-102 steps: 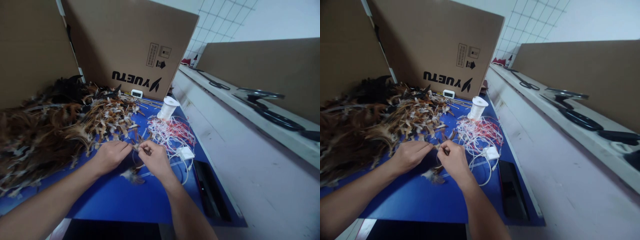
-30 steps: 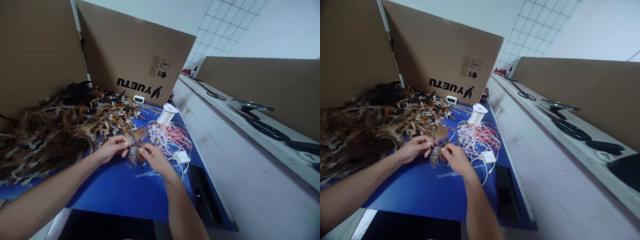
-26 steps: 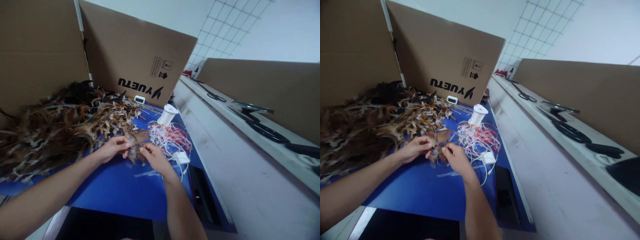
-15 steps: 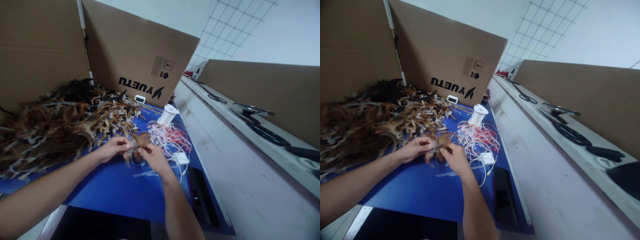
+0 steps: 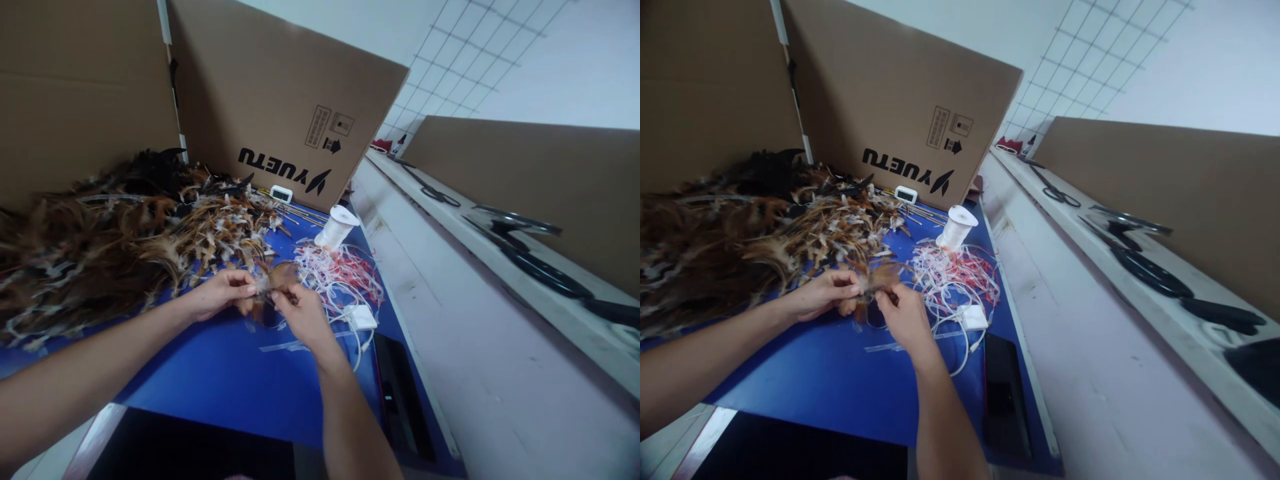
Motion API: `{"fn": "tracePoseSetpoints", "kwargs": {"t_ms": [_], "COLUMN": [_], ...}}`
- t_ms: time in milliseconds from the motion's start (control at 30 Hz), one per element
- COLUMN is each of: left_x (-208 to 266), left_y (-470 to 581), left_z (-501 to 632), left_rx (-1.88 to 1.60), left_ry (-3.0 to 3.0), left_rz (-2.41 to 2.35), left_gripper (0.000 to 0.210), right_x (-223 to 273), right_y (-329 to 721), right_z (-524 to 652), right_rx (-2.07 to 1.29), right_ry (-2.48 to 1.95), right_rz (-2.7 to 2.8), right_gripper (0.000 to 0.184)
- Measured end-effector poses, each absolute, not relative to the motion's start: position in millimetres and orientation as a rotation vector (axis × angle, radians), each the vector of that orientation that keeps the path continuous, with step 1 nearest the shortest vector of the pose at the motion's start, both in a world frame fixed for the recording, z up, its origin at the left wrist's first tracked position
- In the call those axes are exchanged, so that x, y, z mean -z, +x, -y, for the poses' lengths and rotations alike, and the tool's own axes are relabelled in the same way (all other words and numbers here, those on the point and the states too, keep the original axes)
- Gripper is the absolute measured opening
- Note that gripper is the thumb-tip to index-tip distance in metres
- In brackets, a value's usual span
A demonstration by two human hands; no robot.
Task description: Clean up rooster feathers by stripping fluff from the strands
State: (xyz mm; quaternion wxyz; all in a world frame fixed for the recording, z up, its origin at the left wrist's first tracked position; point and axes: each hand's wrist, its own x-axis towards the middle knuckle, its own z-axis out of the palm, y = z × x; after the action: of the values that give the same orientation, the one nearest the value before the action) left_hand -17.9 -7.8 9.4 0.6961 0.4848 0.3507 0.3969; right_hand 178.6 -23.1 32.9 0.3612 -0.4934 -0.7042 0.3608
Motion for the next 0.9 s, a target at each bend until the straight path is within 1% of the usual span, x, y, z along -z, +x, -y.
{"fn": "tracePoseSetpoints", "kwargs": {"t_ms": [333, 633, 900], "left_x": [-11.6, -13.7, -13.8], "left_y": [-18.7, -19.0, -19.7], "left_z": [5.0, 7.0, 7.2], "left_rx": [-0.863, -0.867, -0.877], "left_ry": [1.094, 1.116, 1.139], "left_rz": [-0.816, -0.796, -0.786], "left_gripper": [0.026, 0.026, 0.023], "right_x": [-28.6, -31.9, -37.9], "right_y": [180.1, 184.2, 184.9], "right_z": [19.4, 17.5, 18.2], "right_rx": [-0.933, -0.697, -0.582], "right_ry": [-1.308, -1.398, -1.460], "right_rz": [1.737, 1.783, 1.787], "right_gripper": [0.018, 0.017, 0.018]}}
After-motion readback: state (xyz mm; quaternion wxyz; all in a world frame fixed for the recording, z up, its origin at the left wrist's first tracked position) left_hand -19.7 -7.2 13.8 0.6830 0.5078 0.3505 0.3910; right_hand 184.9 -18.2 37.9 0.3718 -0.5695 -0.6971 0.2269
